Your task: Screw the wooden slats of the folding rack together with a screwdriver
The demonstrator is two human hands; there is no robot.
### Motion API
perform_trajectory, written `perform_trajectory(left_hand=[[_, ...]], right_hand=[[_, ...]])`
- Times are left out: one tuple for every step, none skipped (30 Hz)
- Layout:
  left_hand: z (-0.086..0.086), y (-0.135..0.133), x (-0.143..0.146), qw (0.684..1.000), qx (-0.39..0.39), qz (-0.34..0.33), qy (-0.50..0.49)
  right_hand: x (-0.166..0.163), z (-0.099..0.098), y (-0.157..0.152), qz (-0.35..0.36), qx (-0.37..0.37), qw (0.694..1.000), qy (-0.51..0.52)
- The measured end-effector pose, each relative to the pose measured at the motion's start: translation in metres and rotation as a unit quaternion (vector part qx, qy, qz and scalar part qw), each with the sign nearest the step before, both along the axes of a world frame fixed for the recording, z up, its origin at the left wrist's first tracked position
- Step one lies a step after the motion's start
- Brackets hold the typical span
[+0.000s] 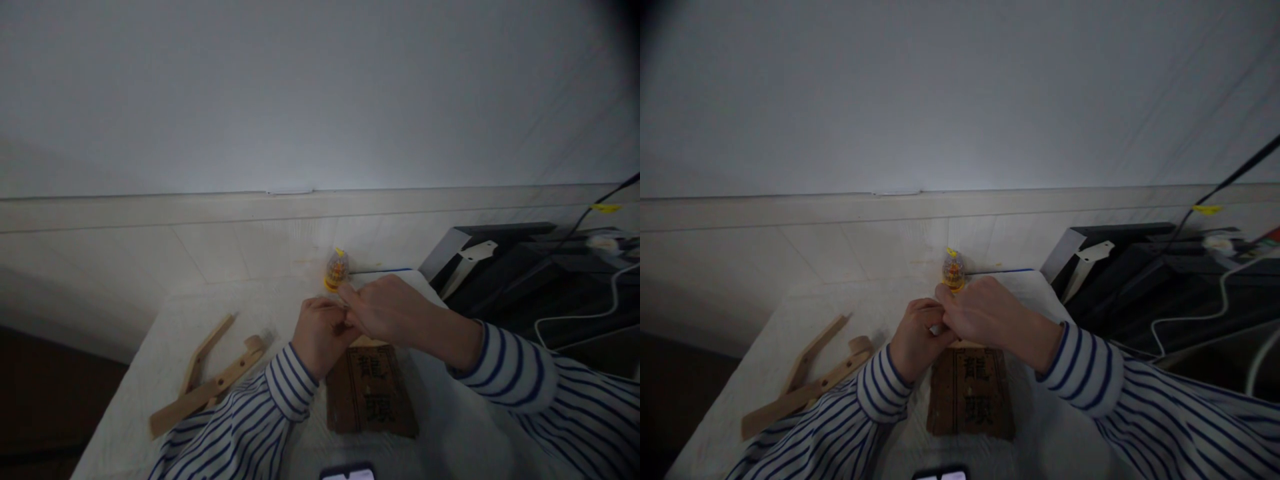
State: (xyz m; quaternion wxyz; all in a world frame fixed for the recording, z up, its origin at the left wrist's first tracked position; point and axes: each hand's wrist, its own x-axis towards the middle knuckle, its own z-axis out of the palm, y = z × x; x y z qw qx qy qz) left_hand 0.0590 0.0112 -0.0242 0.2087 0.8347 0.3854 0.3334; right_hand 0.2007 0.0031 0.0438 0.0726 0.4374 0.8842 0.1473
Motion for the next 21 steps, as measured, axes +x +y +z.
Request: perform_trajectory(left_hand=[[0.001,-0.001,0.000,1.000,0.001,0.005,0.005],[0.002,-0.001,-0.001,1.000,0.001,0.006,0.008],[0.003,-0.002,-0.001,1.000,0.000,0.005,0.009],[0.004,-0.002,-0.001,1.000,-0.001,0.002,0.010],[0.004,-0.002,-0.001,1.000,-0.001,-0.001,0.009],[0.004,-0.002,-0.001,1.000,-0.002,-0.002,0.009],[0.003,-0.002,-0.001,1.000,-0.002,-0.003,0.008],[0.003,-0.001,-0.001,1.000,-0.002,-0.004,0.007],[0.002,-0.001,-0.001,1.000,-0.002,-0.006,0.006],[0.002,-0.001,-0.001,1.000,-0.001,-0.007,0.004],[0.002,-0.001,0.000,1.000,-0.001,-0.009,0.003],[0.001,-0.001,0.000,1.000,0.001,-0.010,0.002],[0.001,-0.001,0.000,1.000,0.003,-0.011,-0.001],[0.001,-0.001,0.000,1.000,0.005,-0.011,-0.003],[0.001,0.000,0.000,1.000,0.006,-0.010,-0.006],[0.000,0.000,0.000,1.000,0.006,-0.009,-0.010],[0.000,0.000,-0.001,1.000,0.006,-0.008,-0.013],[0.000,0.000,-0.001,1.000,0.004,-0.008,-0.014],[0.000,0.000,-0.001,1.000,0.002,-0.008,-0.015],[-0.001,0.001,-0.001,1.000,0.002,-0.009,-0.015],[-0.001,0.001,-0.001,1.000,0.002,-0.010,-0.015]], right_hand=[[0.000,0.000,0.000,0.003,0.004,1.000,0.001],[-0.001,0.000,0.000,0.007,0.007,1.000,0.003],[-0.001,0.000,0.000,0.010,0.009,1.000,0.006],[-0.001,0.000,0.000,0.014,0.011,1.000,0.009],[0.000,0.001,0.000,0.015,0.013,1.000,0.013],[0.000,0.001,-0.001,0.017,0.015,1.000,0.017],[0.001,0.001,-0.001,0.020,0.016,0.999,0.022],[0.002,0.002,-0.002,0.022,0.016,0.999,0.029],[0.003,0.002,-0.003,0.025,0.015,0.999,0.037],[0.004,0.003,-0.003,0.027,0.012,0.999,0.045],[0.005,0.004,-0.004,0.027,0.009,0.998,0.052],[0.006,0.006,-0.004,0.030,0.005,0.998,0.058],[0.007,0.007,-0.004,0.034,0.001,0.997,0.063],[0.008,0.009,-0.004,0.040,-0.003,0.997,0.066],[0.009,0.010,-0.003,0.050,-0.008,0.996,0.068],[0.010,0.011,-0.002,0.059,-0.013,0.996,0.069],[0.011,0.011,-0.001,0.067,-0.019,0.995,0.069],[0.012,0.010,0.001,0.076,-0.027,0.994,0.068],[0.012,0.010,0.002,0.083,-0.034,0.994,0.067],[0.013,0.008,0.004,0.091,-0.041,0.993,0.068],[0.013,0.007,0.005,0.096,-0.044,0.992,0.070]])
